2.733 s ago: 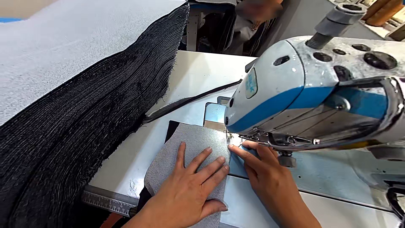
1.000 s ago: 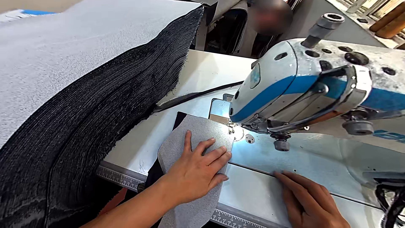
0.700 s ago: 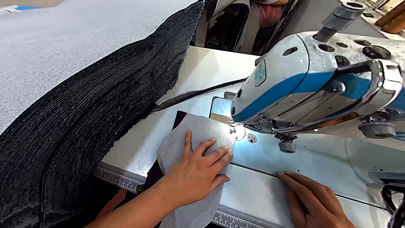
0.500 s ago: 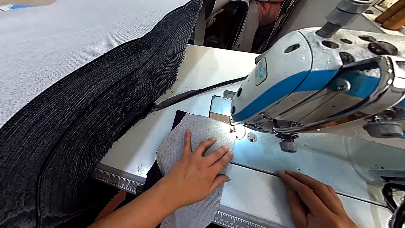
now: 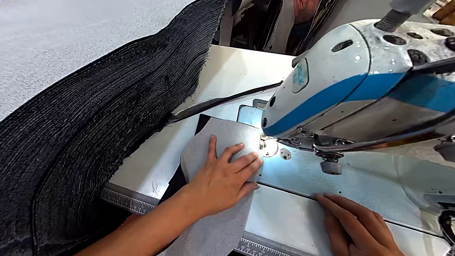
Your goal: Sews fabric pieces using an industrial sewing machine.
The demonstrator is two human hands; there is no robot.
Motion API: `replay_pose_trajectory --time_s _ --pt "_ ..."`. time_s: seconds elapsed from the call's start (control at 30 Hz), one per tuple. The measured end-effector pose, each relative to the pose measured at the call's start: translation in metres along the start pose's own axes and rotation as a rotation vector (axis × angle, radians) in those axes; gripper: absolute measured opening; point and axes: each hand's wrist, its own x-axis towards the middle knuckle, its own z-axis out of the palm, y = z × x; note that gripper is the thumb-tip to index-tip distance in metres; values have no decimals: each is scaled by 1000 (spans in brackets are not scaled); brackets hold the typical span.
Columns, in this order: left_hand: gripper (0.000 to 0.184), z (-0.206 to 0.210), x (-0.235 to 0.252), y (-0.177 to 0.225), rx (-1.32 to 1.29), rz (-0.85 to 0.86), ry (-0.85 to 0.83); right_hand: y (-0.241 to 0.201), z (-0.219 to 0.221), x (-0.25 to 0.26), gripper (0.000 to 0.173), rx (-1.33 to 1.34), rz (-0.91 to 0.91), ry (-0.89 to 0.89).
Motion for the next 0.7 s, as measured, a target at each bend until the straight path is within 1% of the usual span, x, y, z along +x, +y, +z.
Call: replay_pose_trajectory --time_s 0.17,0.27,0.57,0.7 --pt "45 -2 23 -19 -16 10 -23 -1 0 0 28 6 1 -2" --pt "44 -1 32 -25 -25 26 3 -1 0 1 28 2 -3 1" --pt "46 0 33 -26 -3 26 15 0 -2 2 27 20 2 -2" --pt "45 -3 36 -23 -4 1 0 0 -3 2 28 17 -8 3"
